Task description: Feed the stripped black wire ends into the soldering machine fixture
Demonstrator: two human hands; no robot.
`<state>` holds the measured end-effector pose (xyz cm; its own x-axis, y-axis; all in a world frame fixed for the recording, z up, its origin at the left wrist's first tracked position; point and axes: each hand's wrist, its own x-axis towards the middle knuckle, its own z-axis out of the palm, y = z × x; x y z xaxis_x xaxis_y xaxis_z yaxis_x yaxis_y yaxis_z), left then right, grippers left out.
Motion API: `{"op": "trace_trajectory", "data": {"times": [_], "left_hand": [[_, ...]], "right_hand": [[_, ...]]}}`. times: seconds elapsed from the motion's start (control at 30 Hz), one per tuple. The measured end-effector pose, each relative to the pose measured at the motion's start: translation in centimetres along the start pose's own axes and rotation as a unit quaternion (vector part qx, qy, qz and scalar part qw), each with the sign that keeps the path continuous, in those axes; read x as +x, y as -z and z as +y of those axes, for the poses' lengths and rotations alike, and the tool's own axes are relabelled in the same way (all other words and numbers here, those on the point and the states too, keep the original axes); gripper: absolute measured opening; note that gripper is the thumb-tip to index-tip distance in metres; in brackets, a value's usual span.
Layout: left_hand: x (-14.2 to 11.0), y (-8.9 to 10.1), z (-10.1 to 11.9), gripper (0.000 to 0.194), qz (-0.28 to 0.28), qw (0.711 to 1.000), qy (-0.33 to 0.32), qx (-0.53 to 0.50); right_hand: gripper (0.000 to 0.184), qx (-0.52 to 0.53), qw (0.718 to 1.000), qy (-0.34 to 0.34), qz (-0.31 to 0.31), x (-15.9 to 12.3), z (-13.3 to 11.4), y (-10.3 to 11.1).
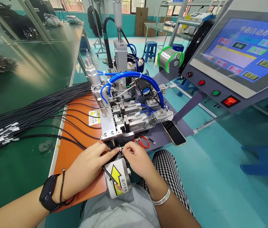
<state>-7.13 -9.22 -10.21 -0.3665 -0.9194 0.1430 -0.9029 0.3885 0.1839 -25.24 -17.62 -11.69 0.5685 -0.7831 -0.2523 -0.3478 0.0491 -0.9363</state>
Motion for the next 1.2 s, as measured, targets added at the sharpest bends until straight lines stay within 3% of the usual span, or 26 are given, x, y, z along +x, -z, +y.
{"op": "trace_trajectory", "data": {"times": [0.63,0.8,0.93,1.03,1.2], "left_hand": [[0.2,0.0,0.9,0.048,-0.013,0.999,0.008,0.041],[0.6,0.5,1.5,0.041,-0.046,0.997,0.046,0.048],[0.9,0.9,1.9,0.049,-0.072,0.994,0.067,0.050],[0.7,0.8,1.7,0.048,-0.054,0.996,0.046,0.048],[0.3,0.7,1.3,0.030,-0.004,0.999,0.002,0.037]], "right_hand": [[0.013,0.034,0.998,0.024,0.046,0.6,0.9,-0.3],[0.012,0.026,0.998,0.019,0.050,0.9,0.9,-0.7],[0.010,0.033,0.998,0.017,0.050,1.3,1.3,-0.9],[0.011,0.043,0.998,0.022,0.046,1.3,1.4,-0.9],[0.018,0.026,0.997,0.065,0.027,1.1,0.7,-0.3]]}}
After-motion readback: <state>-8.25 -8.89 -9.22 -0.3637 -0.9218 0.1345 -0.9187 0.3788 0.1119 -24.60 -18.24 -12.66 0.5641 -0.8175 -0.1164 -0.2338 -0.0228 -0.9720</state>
